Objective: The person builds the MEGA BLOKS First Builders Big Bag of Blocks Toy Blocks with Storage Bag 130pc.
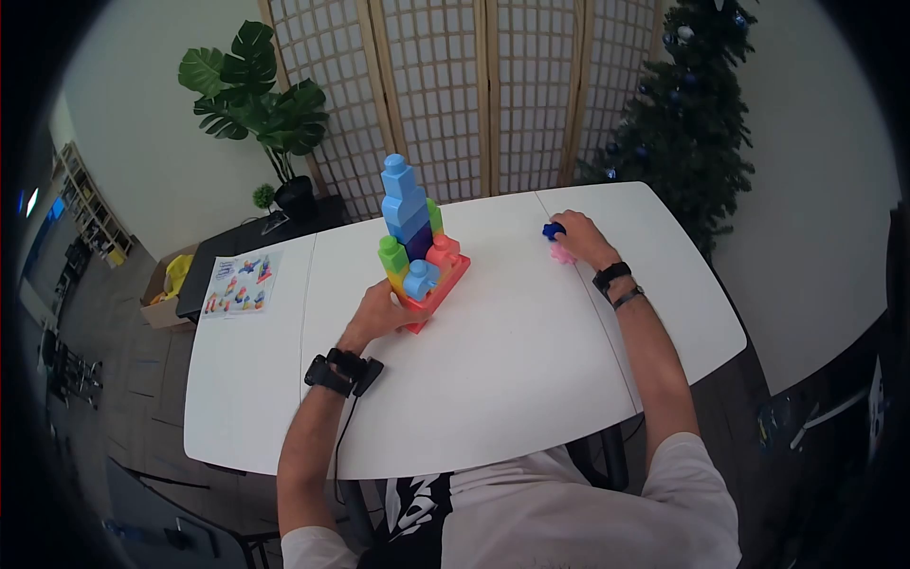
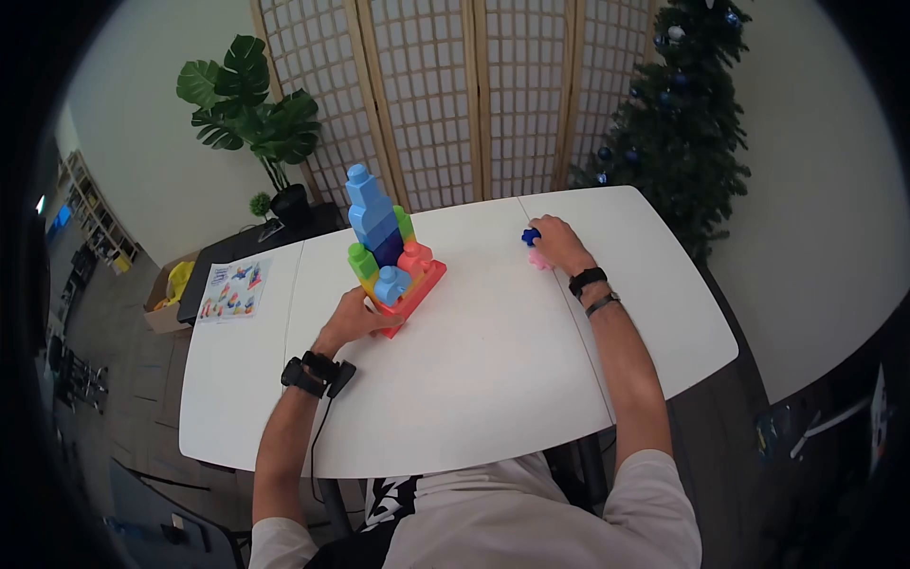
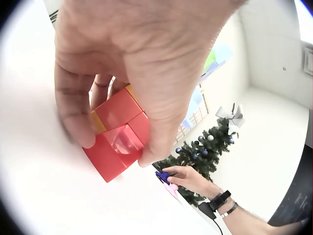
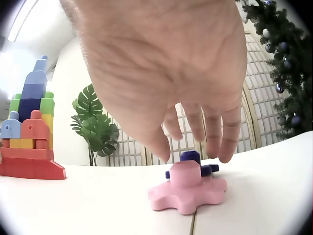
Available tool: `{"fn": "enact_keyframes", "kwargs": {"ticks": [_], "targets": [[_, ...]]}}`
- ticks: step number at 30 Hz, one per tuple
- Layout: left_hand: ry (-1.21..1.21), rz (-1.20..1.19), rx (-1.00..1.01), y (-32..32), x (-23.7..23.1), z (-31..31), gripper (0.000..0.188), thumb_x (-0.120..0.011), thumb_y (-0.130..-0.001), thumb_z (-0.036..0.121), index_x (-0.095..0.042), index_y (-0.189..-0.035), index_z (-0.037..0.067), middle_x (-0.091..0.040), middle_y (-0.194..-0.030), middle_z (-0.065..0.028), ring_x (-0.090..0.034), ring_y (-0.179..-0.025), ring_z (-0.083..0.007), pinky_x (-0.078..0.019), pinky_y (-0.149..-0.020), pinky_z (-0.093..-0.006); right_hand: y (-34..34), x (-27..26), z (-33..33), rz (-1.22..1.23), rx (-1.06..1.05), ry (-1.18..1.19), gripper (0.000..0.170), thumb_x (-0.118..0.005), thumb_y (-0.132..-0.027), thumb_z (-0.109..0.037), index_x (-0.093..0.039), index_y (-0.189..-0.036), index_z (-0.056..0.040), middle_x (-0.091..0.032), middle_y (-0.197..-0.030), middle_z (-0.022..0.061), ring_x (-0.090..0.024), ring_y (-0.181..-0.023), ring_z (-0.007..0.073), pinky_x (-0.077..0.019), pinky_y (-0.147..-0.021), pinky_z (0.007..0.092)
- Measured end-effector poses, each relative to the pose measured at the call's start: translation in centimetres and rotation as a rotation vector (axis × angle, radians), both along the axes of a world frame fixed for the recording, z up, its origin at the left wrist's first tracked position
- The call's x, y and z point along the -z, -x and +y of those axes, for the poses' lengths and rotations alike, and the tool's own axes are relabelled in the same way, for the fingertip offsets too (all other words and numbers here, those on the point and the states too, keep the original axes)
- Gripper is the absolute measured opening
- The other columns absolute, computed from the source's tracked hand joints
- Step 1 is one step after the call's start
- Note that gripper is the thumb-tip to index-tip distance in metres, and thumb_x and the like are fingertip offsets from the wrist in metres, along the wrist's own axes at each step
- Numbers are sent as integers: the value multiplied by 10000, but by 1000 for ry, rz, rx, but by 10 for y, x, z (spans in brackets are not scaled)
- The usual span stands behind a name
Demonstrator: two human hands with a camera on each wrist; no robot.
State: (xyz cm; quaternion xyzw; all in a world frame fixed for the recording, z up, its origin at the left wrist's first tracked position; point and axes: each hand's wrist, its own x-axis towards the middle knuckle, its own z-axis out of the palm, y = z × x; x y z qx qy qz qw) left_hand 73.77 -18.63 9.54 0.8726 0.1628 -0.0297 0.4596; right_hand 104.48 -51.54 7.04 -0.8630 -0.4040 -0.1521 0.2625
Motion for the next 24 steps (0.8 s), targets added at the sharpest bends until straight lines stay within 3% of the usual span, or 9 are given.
{"fn": "enact_keyframes", "kwargs": {"ticks": [2, 6, 9, 11, 15, 18, 21, 23, 24], "targets": [[3, -12, -56, -3, 10, 15, 724, -971, -760, 335, -671, -1338, 19, -757, -1178, -97, -738, -1080, -240, -603, -929, -396, -6, -3, 2, 63, 27, 166, 324, -711, -908, -27, -743, -1228, 15, -736, -1154, 222, -678, -1152, 417, -539, -1071, 469], [-124, -129, -105, -10, 35, 46, 733, -972, -759, 330, -671, -1357, 31, -749, -1183, -89, -730, -1079, -225, -598, -919, -370, -2, -7, 10, 25, -17, 19, 315, -729, -920, -13, -752, -1234, 2, -754, -1165, 197, -717, -1131, 362, -564, -1039, 444], [-83, -136, -153, -15, 41, 56, 774, -975, -758, 329, -652, -1401, 45, -741, -1211, -89, -721, -1068, -223, -590, -923, -356, 35, -37, 24, 395, -129, -173, 304, -747, -972, -30, -730, -1271, 19, -766, -1210, 164, -747, -1145, 269, -595, -1015, 388], [-108, -166, -147, -16, 45, 57, 813, -973, -778, 304, -615, -1472, 79, -730, -1207, -83, -716, -923, -146, -609, -791, -315, 71, -58, 31, 919, -281, -440, 325, -746, -1024, -76, -689, -1320, 46, -764, -1226, 138, -748, -1158, 209, -606, -1008, 325], [-108, -294, -115, -17, 57, 62, 877, -975, -776, 311, -578, -1529, 104, -696, -1274, -84, -697, -1040, -163, -600, -855, -321, 82, -36, 57, 1127, -554, -617, 322, -742, -1033, -77, -667, -1320, 47, -775, -1161, 110, -754, -1144, 196, -593, -1018, 286], [-77, -281, -79, -14, 48, 58, 934, -981, -772, 311, -540, -1570, 107, -673, -1281, -78, -677, -1120, -180, -587, -906, -322, 98, -25, 78, 1066, -545, -468, 303, -766, -1018, -100, -677, -1283, 17, -761, -1193, 96, -769, -1096, 180, -600, -1011, 294], [39, -167, -99, -10, 37, 49, 886, -980, -782, 287, -563, -1540, 97, -676, -1233, -70, -708, -1032, -165, -613, -823, -310, 132, -24, 100, 897, -514, -417, 244, -821, -967, -72, -714, -1164, 24, -778, -1140, 93, -775, -1059, 169, -611, -977, 300], [121, -218, -93, -10, 36, 49, 701, -985, -770, 248, -639, -1339, 31, -671, -1082, -72, -714, -753, -142, -602, -578, -265, 147, -18, 117, 682, -484, -391, 224, -852, -927, -42, -726, -1092, 42, -790, -1090, 98, -783, -1041, 165, -633, -937, 305], [120, -219, -96, -10, 37, 48, 701, -985, -770, 248, -639, -1339, 31, -671, -1082, -72, -714, -753, -142, -602, -578, -265, 153, -14, 124, 682, -487, -390, 224, -852, -927, -42, -726, -1092, 42, -790, -1090, 98, -783, -1041, 165, -633, -937, 305]]}}
